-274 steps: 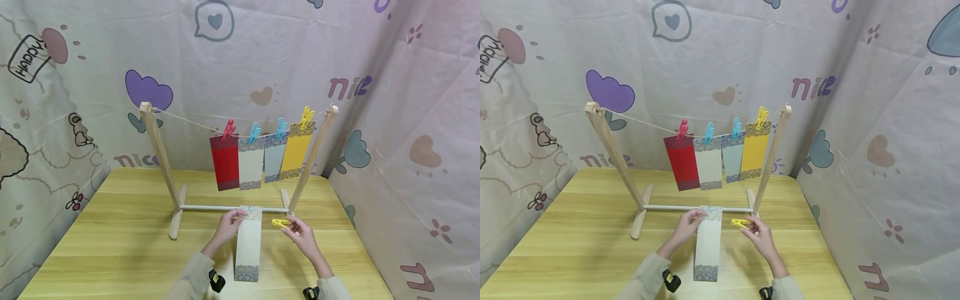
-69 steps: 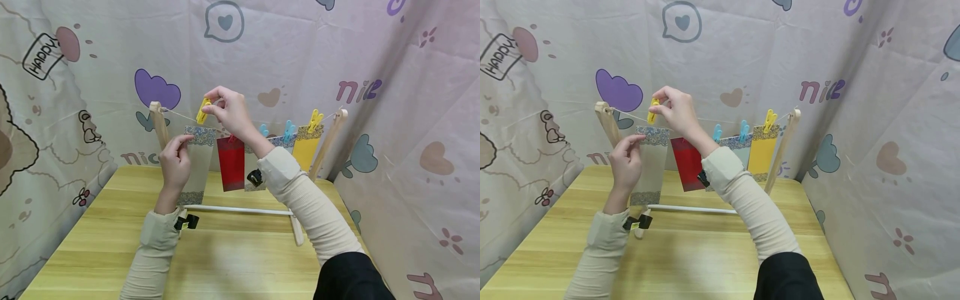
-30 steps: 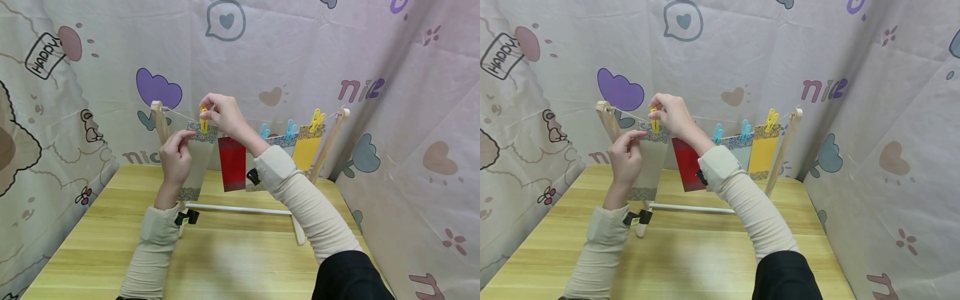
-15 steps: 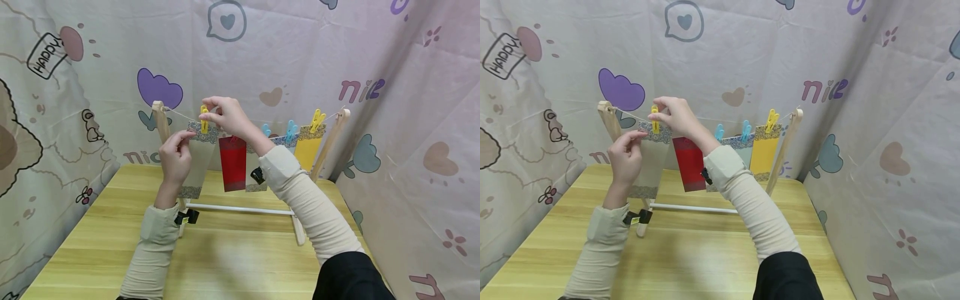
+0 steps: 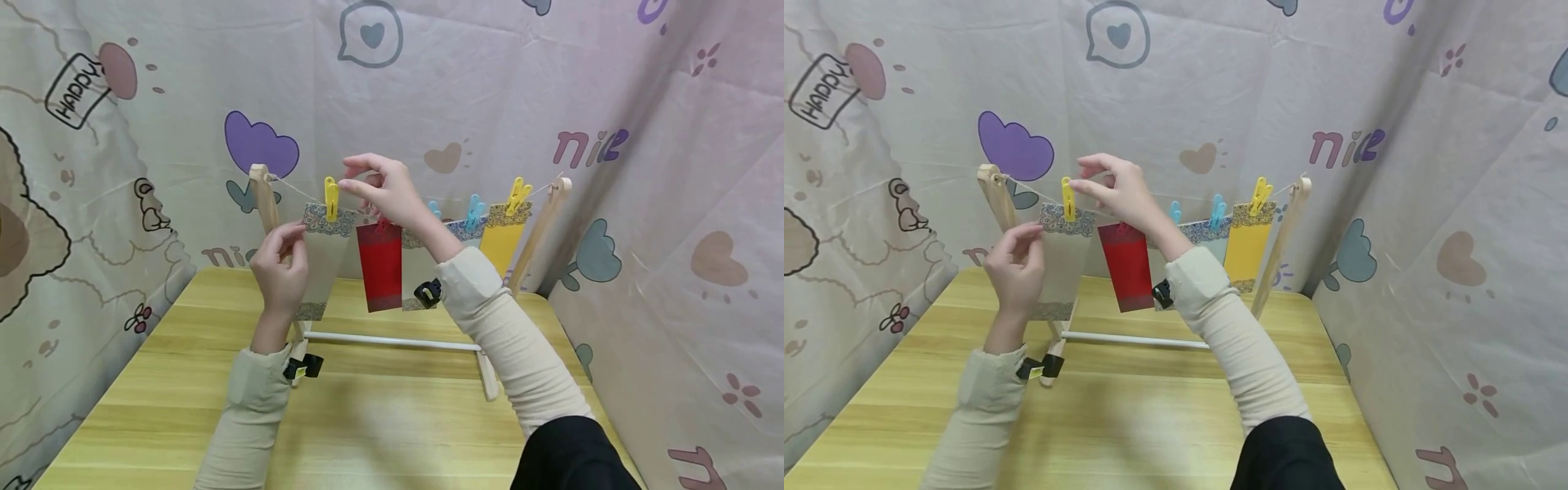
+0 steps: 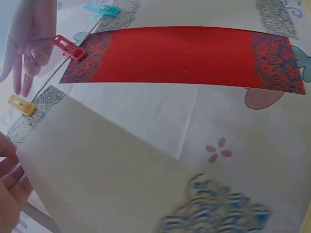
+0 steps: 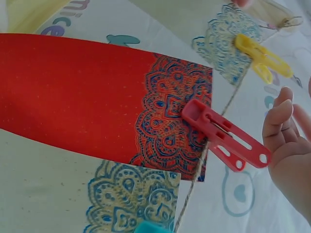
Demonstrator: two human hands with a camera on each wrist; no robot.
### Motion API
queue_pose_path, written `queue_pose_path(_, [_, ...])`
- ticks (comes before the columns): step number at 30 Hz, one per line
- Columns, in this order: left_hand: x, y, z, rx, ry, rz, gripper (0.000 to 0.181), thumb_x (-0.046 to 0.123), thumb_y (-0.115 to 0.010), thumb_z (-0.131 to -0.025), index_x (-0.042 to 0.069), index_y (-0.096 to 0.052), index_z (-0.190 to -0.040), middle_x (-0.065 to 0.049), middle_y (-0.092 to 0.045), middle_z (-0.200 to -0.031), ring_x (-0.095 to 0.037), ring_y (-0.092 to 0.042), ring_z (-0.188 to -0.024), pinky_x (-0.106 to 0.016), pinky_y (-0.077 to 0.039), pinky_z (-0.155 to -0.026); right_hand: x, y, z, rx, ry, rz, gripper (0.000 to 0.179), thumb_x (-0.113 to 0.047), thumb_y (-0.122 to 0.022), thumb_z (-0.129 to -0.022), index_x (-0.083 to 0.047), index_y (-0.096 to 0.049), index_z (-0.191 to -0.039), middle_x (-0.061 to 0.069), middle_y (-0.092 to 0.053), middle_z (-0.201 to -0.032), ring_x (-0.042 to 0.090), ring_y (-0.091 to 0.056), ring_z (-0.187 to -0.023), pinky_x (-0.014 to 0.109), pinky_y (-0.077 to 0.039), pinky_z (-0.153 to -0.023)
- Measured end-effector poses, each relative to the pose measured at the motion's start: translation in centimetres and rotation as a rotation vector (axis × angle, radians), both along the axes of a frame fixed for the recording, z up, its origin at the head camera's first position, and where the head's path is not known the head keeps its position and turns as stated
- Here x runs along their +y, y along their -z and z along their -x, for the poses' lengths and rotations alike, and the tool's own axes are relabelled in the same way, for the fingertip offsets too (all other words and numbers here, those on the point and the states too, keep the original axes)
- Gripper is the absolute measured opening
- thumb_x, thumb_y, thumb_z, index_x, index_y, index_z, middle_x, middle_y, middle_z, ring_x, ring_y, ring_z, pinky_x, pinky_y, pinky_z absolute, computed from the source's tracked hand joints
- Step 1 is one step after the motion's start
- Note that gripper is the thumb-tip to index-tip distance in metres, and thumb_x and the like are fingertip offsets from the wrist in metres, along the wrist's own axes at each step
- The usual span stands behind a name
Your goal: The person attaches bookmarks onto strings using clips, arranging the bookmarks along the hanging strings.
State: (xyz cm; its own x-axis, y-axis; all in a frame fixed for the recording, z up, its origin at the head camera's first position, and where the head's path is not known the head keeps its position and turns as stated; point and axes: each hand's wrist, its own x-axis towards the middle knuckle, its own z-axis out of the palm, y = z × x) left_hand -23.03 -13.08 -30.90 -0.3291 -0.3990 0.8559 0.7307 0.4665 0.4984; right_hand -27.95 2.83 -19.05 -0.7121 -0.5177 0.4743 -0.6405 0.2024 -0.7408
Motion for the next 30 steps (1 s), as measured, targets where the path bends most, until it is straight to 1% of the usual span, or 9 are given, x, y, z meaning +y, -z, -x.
queue_pose_path(3, [0.1, 0.6, -0.3, 0.051, -0.022, -0.069, 0.012, -0.016, -0.054, -0.077, -0.010, -0.063, -0.083, -0.014, -0.066, -0.089, -0.024, -0.061, -0.075, -0.020, -0.048, -0.069, 0.6, 0.4, -0.1, 0.026, -0.026, 0.040, 0.035, -0.008, -0.061, -0.084, 0.000, -0.054, -0.118, 0.007, -0.061, -0.099, 0.031, -0.052, -0.060, 0.033, -0.044, -0.046])
queue_pose_path(6, [0.1, 1.1, -0.5, 0.085, -0.059, -0.109, 0.010, -0.015, -0.057, -0.077, -0.010, -0.063, -0.083, -0.014, -0.066, -0.089, -0.023, -0.060, -0.078, -0.022, -0.048, -0.071, 1.2, 0.7, -0.2, 0.051, -0.046, 0.076, 0.032, -0.004, -0.060, -0.084, 0.004, -0.055, -0.115, 0.012, -0.062, -0.095, 0.031, -0.051, -0.057, 0.030, -0.044, -0.046])
queue_pose_path(9, [0.1, 1.5, -0.8, 0.093, -0.091, -0.122, 0.009, -0.015, -0.059, -0.075, -0.010, -0.064, -0.081, -0.015, -0.066, -0.088, -0.025, -0.060, -0.078, -0.023, -0.047, -0.072, 1.7, 1.0, -0.4, 0.060, -0.063, 0.133, 0.028, -0.001, -0.060, -0.084, 0.006, -0.057, -0.111, 0.016, -0.062, -0.089, 0.033, -0.049, -0.053, 0.030, -0.044, -0.045])
queue_pose_path(13, [0.0, 2.0, -1.0, 0.079, -0.120, -0.123, 0.009, -0.018, -0.058, -0.074, -0.012, -0.062, -0.079, -0.019, -0.065, -0.084, -0.028, -0.058, -0.075, -0.022, -0.045, -0.072, 2.5, 1.3, -0.8, 0.097, -0.084, 0.222, 0.024, 0.003, -0.059, -0.083, 0.010, -0.057, -0.106, 0.011, -0.062, -0.078, 0.033, -0.048, -0.050, 0.030, -0.042, -0.044])
queue_pose_path(16, [-0.1, 2.3, -1.2, 0.063, -0.124, -0.129, 0.011, -0.021, -0.056, -0.072, -0.014, -0.061, -0.078, -0.022, -0.064, -0.082, -0.025, -0.058, -0.074, -0.020, -0.045, -0.070, 3.2, 1.4, -1.2, 0.159, -0.101, 0.295, 0.022, 0.008, -0.057, -0.082, 0.013, -0.056, -0.103, 0.009, -0.063, -0.075, 0.026, -0.048, -0.048, 0.026, -0.041, -0.043])
queue_pose_path(20, [0.1, 2.9, -1.5, 0.042, -0.097, -0.116, 0.011, -0.021, -0.057, -0.071, -0.013, -0.061, -0.078, -0.022, -0.063, -0.079, -0.019, -0.055, -0.070, -0.018, -0.044, -0.067, 4.2, 1.9, -1.7, 0.221, -0.119, 0.357, 0.020, 0.012, -0.055, -0.081, 0.016, -0.055, -0.100, 0.023, -0.060, -0.076, 0.016, -0.047, -0.047, 0.023, -0.040, -0.041])
queue_pose_path(24, [0.3, 3.5, -1.9, 0.020, -0.074, -0.098, 0.012, -0.019, -0.059, -0.072, -0.010, -0.063, -0.079, -0.019, -0.063, -0.079, -0.015, -0.054, -0.070, -0.016, -0.044, -0.065, 5.1, 2.8, -2.2, 0.219, -0.117, 0.359, 0.018, 0.013, -0.054, -0.081, 0.016, -0.055, -0.099, 0.031, -0.056, -0.071, 0.019, -0.047, -0.047, 0.025, -0.040, -0.041])
queue_pose_path(27, [0.6, 3.8, -2.2, 0.007, -0.066, -0.093, 0.013, -0.018, -0.059, -0.072, -0.009, -0.063, -0.080, -0.018, -0.064, -0.082, -0.018, -0.056, -0.073, -0.016, -0.045, -0.065, 5.9, 3.7, -2.8, 0.212, -0.099, 0.373, 0.017, 0.014, -0.054, -0.081, 0.017, -0.055, -0.097, 0.018, -0.062, -0.071, 0.018, -0.048, -0.048, 0.024, -0.041, -0.042])
queue_pose_path(30, [0.9, 4.1, -2.6, -0.009, -0.054, -0.083, 0.014, -0.019, -0.059, -0.071, -0.009, -0.062, -0.081, -0.018, -0.063, -0.084, -0.022, -0.057, -0.076, -0.017, -0.045, -0.065, 6.9, 4.9, -3.7, 0.224, -0.068, 0.386, 0.015, 0.016, -0.053, -0.080, 0.019, -0.055, -0.095, 0.001, -0.065, -0.077, 0.014, -0.050, -0.049, 0.021, -0.041, -0.043])
